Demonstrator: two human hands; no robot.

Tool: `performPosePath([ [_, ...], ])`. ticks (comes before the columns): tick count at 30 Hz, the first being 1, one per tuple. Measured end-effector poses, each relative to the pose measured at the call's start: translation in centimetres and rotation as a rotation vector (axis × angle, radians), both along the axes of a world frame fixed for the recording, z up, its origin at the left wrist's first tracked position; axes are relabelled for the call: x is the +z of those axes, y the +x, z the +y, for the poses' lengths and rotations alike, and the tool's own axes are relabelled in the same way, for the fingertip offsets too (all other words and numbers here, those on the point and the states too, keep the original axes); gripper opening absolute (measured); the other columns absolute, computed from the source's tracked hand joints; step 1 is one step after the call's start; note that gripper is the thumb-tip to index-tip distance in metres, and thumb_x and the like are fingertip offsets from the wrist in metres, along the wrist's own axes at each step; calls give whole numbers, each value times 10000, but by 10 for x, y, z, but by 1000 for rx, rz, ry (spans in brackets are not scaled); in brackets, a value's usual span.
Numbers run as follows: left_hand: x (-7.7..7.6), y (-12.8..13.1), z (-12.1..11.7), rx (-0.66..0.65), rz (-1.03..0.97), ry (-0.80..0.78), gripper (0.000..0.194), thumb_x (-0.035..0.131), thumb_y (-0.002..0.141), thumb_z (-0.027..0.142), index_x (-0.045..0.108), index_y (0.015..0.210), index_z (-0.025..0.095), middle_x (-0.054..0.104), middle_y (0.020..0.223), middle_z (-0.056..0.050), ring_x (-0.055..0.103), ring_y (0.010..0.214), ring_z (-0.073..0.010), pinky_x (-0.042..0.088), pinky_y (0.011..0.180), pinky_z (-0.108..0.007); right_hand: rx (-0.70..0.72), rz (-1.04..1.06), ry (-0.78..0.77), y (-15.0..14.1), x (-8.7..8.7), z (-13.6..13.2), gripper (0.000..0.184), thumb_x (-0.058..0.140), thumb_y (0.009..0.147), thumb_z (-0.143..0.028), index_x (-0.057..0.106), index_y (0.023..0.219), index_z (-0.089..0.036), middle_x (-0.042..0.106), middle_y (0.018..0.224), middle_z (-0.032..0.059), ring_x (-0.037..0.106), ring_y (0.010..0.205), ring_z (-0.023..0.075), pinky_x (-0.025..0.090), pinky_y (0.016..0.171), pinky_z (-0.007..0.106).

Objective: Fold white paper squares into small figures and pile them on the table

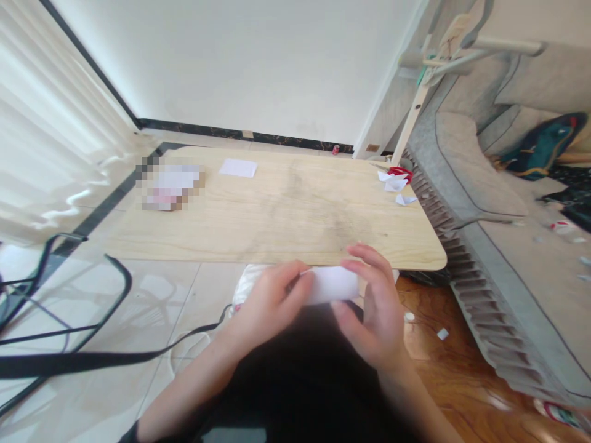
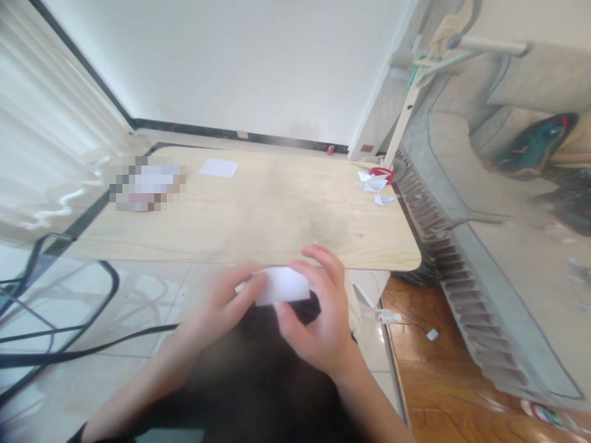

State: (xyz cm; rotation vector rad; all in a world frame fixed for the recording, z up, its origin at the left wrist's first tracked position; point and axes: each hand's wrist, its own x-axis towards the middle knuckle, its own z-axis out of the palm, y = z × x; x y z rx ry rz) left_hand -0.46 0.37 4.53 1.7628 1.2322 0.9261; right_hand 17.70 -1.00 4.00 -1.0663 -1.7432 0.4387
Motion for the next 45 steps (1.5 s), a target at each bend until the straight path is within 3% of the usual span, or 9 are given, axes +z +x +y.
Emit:
performPosePath([
  [3,3,-2,-1,-139,68,40,267,471,928,241,659,747,185,649,682,-7,566,635,-147,422,606,-264,58,110,-210,5,3,1,246,644,820,-222,669,1063,-249,652,1070,67,612,1021,266,486,903,439],
  [5,3,0,-2,-107,42,33,250,491,924,257,662,757,186,658,688,-6,576,638,-148,429,601,-260,113,186,-341,4,2,1,50,647,838,-212,688,855,-235,664,818,17,629,782,199,508,715,330],
  [7,4,3,-3,-17,-33,7,214,526,913,277,667,781,186,672,701,-3,592,645,-145,439,591,-247,83,296,-411,2,1,-1,88,647,847,-207,667,763,-228,634,701,-12,593,664,162,471,611,277],
  [11,9,10,-6,77,-174,-26,206,572,883,277,654,720,183,648,640,13,572,591,-127,431,535,-221,33,450,-456,-2,-2,-5,86,668,835,-221,670,750,-235,642,705,-22,582,675,153,448,601,257],
  [17,17,12,-12,115,-234,-32,197,589,858,270,651,689,191,630,609,12,566,573,-132,444,528,-230,55,568,-548,-3,-2,-9,90,687,813,-257,667,732,-223,625,687,-18,547,608,142,418,526,246],
  [45,7,9,-14,48,-164,16,167,540,921,206,613,772,189,627,661,49,559,617,-93,412,561,-197,48,556,-527,-3,-9,-9,71,698,820,-237,675,754,-226,643,715,-29,561,656,134,420,562,237],
])
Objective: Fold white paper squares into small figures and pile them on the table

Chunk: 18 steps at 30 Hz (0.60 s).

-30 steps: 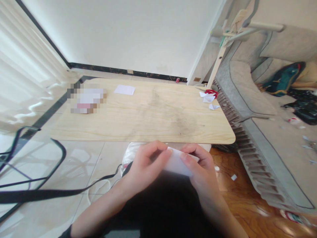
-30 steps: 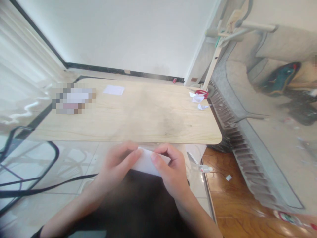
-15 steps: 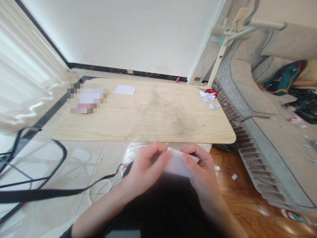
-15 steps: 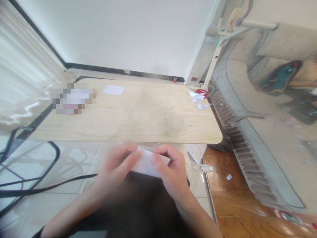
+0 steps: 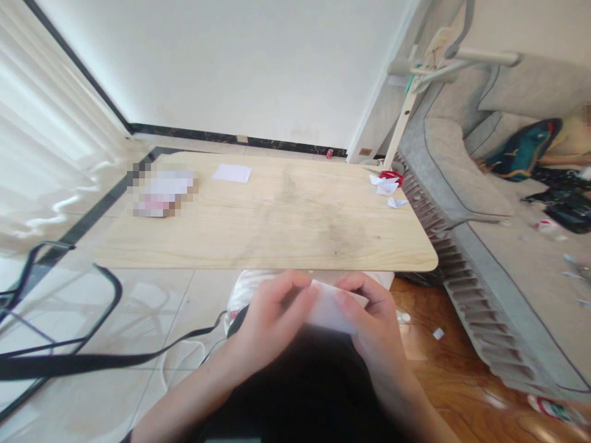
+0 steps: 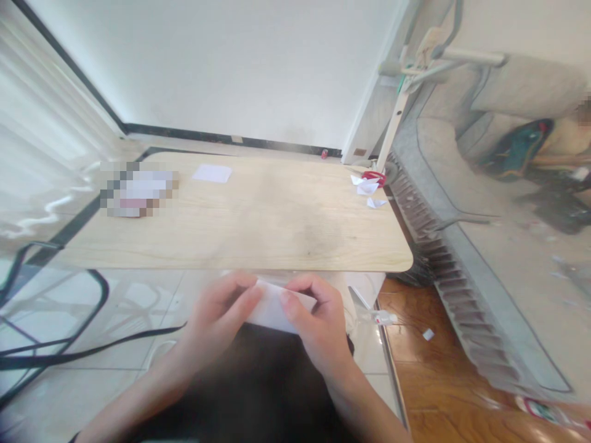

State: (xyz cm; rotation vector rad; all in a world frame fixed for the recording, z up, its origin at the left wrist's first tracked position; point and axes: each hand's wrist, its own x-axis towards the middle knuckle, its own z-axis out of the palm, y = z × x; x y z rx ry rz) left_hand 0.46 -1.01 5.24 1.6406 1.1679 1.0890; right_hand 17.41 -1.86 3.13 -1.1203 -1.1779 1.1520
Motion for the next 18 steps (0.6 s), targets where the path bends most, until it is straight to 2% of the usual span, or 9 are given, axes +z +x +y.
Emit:
performPosePath([
  [18,-1,-1,0,-11,21,-3,181,525,934,227,598,774,185,603,660,54,540,617,-87,406,567,-196,-7,2,18,1,-3,1,54,702,810,-212,683,764,-234,654,717,-40,568,674,130,429,593,230],
])
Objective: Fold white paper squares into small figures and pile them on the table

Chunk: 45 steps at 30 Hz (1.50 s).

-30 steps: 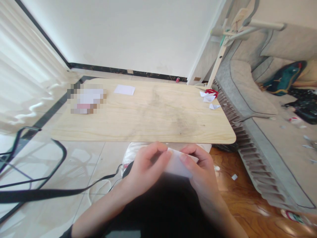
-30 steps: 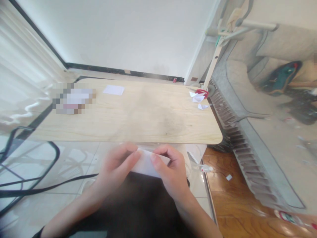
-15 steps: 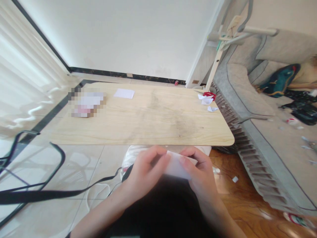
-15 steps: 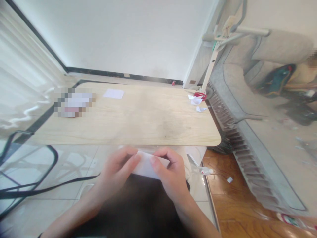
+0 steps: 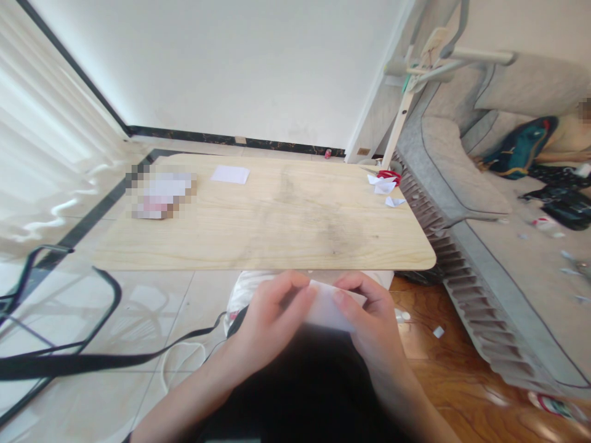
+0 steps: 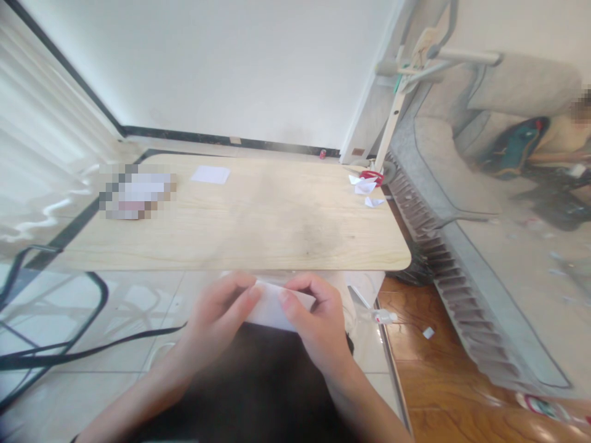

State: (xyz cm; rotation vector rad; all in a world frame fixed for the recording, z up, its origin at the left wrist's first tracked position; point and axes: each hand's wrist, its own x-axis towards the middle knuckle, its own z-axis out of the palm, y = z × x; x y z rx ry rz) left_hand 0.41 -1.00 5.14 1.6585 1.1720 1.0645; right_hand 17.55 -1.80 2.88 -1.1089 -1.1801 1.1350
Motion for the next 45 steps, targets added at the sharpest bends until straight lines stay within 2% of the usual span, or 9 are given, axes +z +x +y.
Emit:
performPosePath([
  [31,3,2,2,28,15,-79,220,527,925,305,645,793,174,651,694,11,578,639,-124,447,583,-231,-43,-63,-23,-2,4,0,58,684,796,-245,691,749,-213,661,707,-10,580,639,152,424,536,244],
  [45,2,2,3,14,19,-54,207,527,929,283,649,807,169,650,698,14,584,656,-117,452,599,-219,-55,-93,-38,-2,2,1,82,690,780,-280,704,748,-206,682,714,4,595,624,161,432,514,242],
])
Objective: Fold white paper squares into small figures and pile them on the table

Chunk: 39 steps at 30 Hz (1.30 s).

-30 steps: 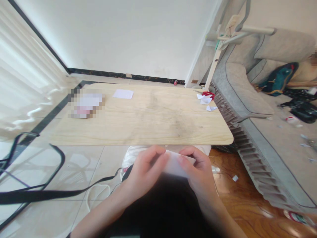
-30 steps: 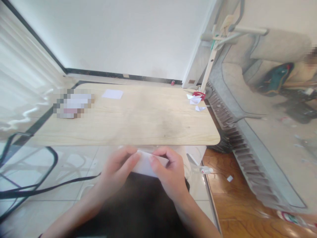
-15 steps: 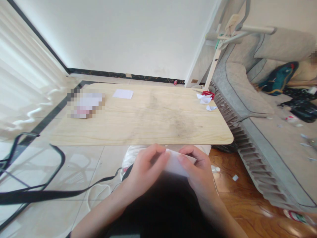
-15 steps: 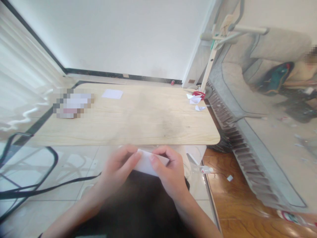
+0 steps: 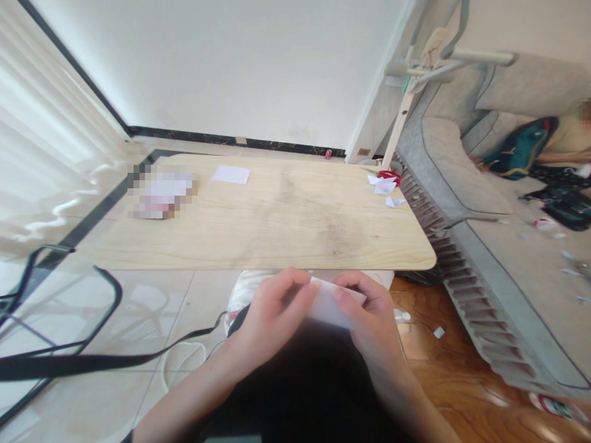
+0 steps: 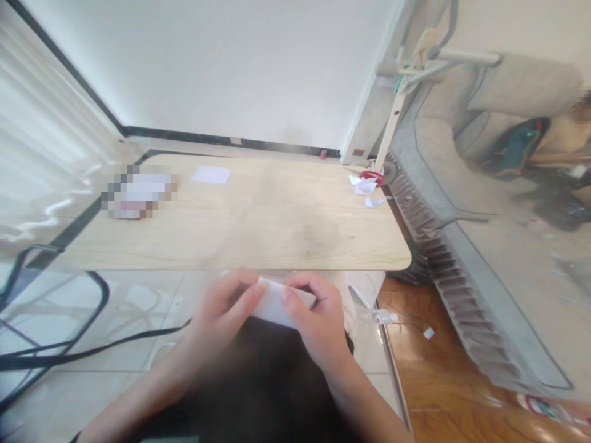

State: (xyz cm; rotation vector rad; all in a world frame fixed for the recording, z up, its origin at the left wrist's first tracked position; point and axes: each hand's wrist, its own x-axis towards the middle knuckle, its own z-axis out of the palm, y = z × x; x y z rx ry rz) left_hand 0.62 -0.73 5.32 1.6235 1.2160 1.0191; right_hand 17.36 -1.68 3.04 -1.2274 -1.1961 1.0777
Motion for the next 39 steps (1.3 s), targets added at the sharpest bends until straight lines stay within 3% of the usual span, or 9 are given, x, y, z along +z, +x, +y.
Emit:
performPosePath([
  [23,-2,2,0,33,11,-14,214,522,917,288,645,785,173,658,683,7,586,636,-127,454,575,-225,1,9,-24,1,-6,0,61,702,783,-275,719,760,-220,689,718,-3,603,638,159,429,510,235],
  [32,-4,1,2,-13,-42,-72,159,579,876,288,675,833,169,712,746,-22,643,671,-156,504,610,-256,-80,44,-22,0,-10,2,81,705,766,-281,709,744,-203,680,685,-1,582,591,155,442,521,252],
  [39,-8,-2,7,-38,-12,-78,254,587,890,315,644,689,171,677,618,-5,622,588,-139,471,565,-243,-136,68,-27,2,-15,4,79,721,761,-288,716,748,-210,685,679,-5,577,563,150,431,490,245],
])
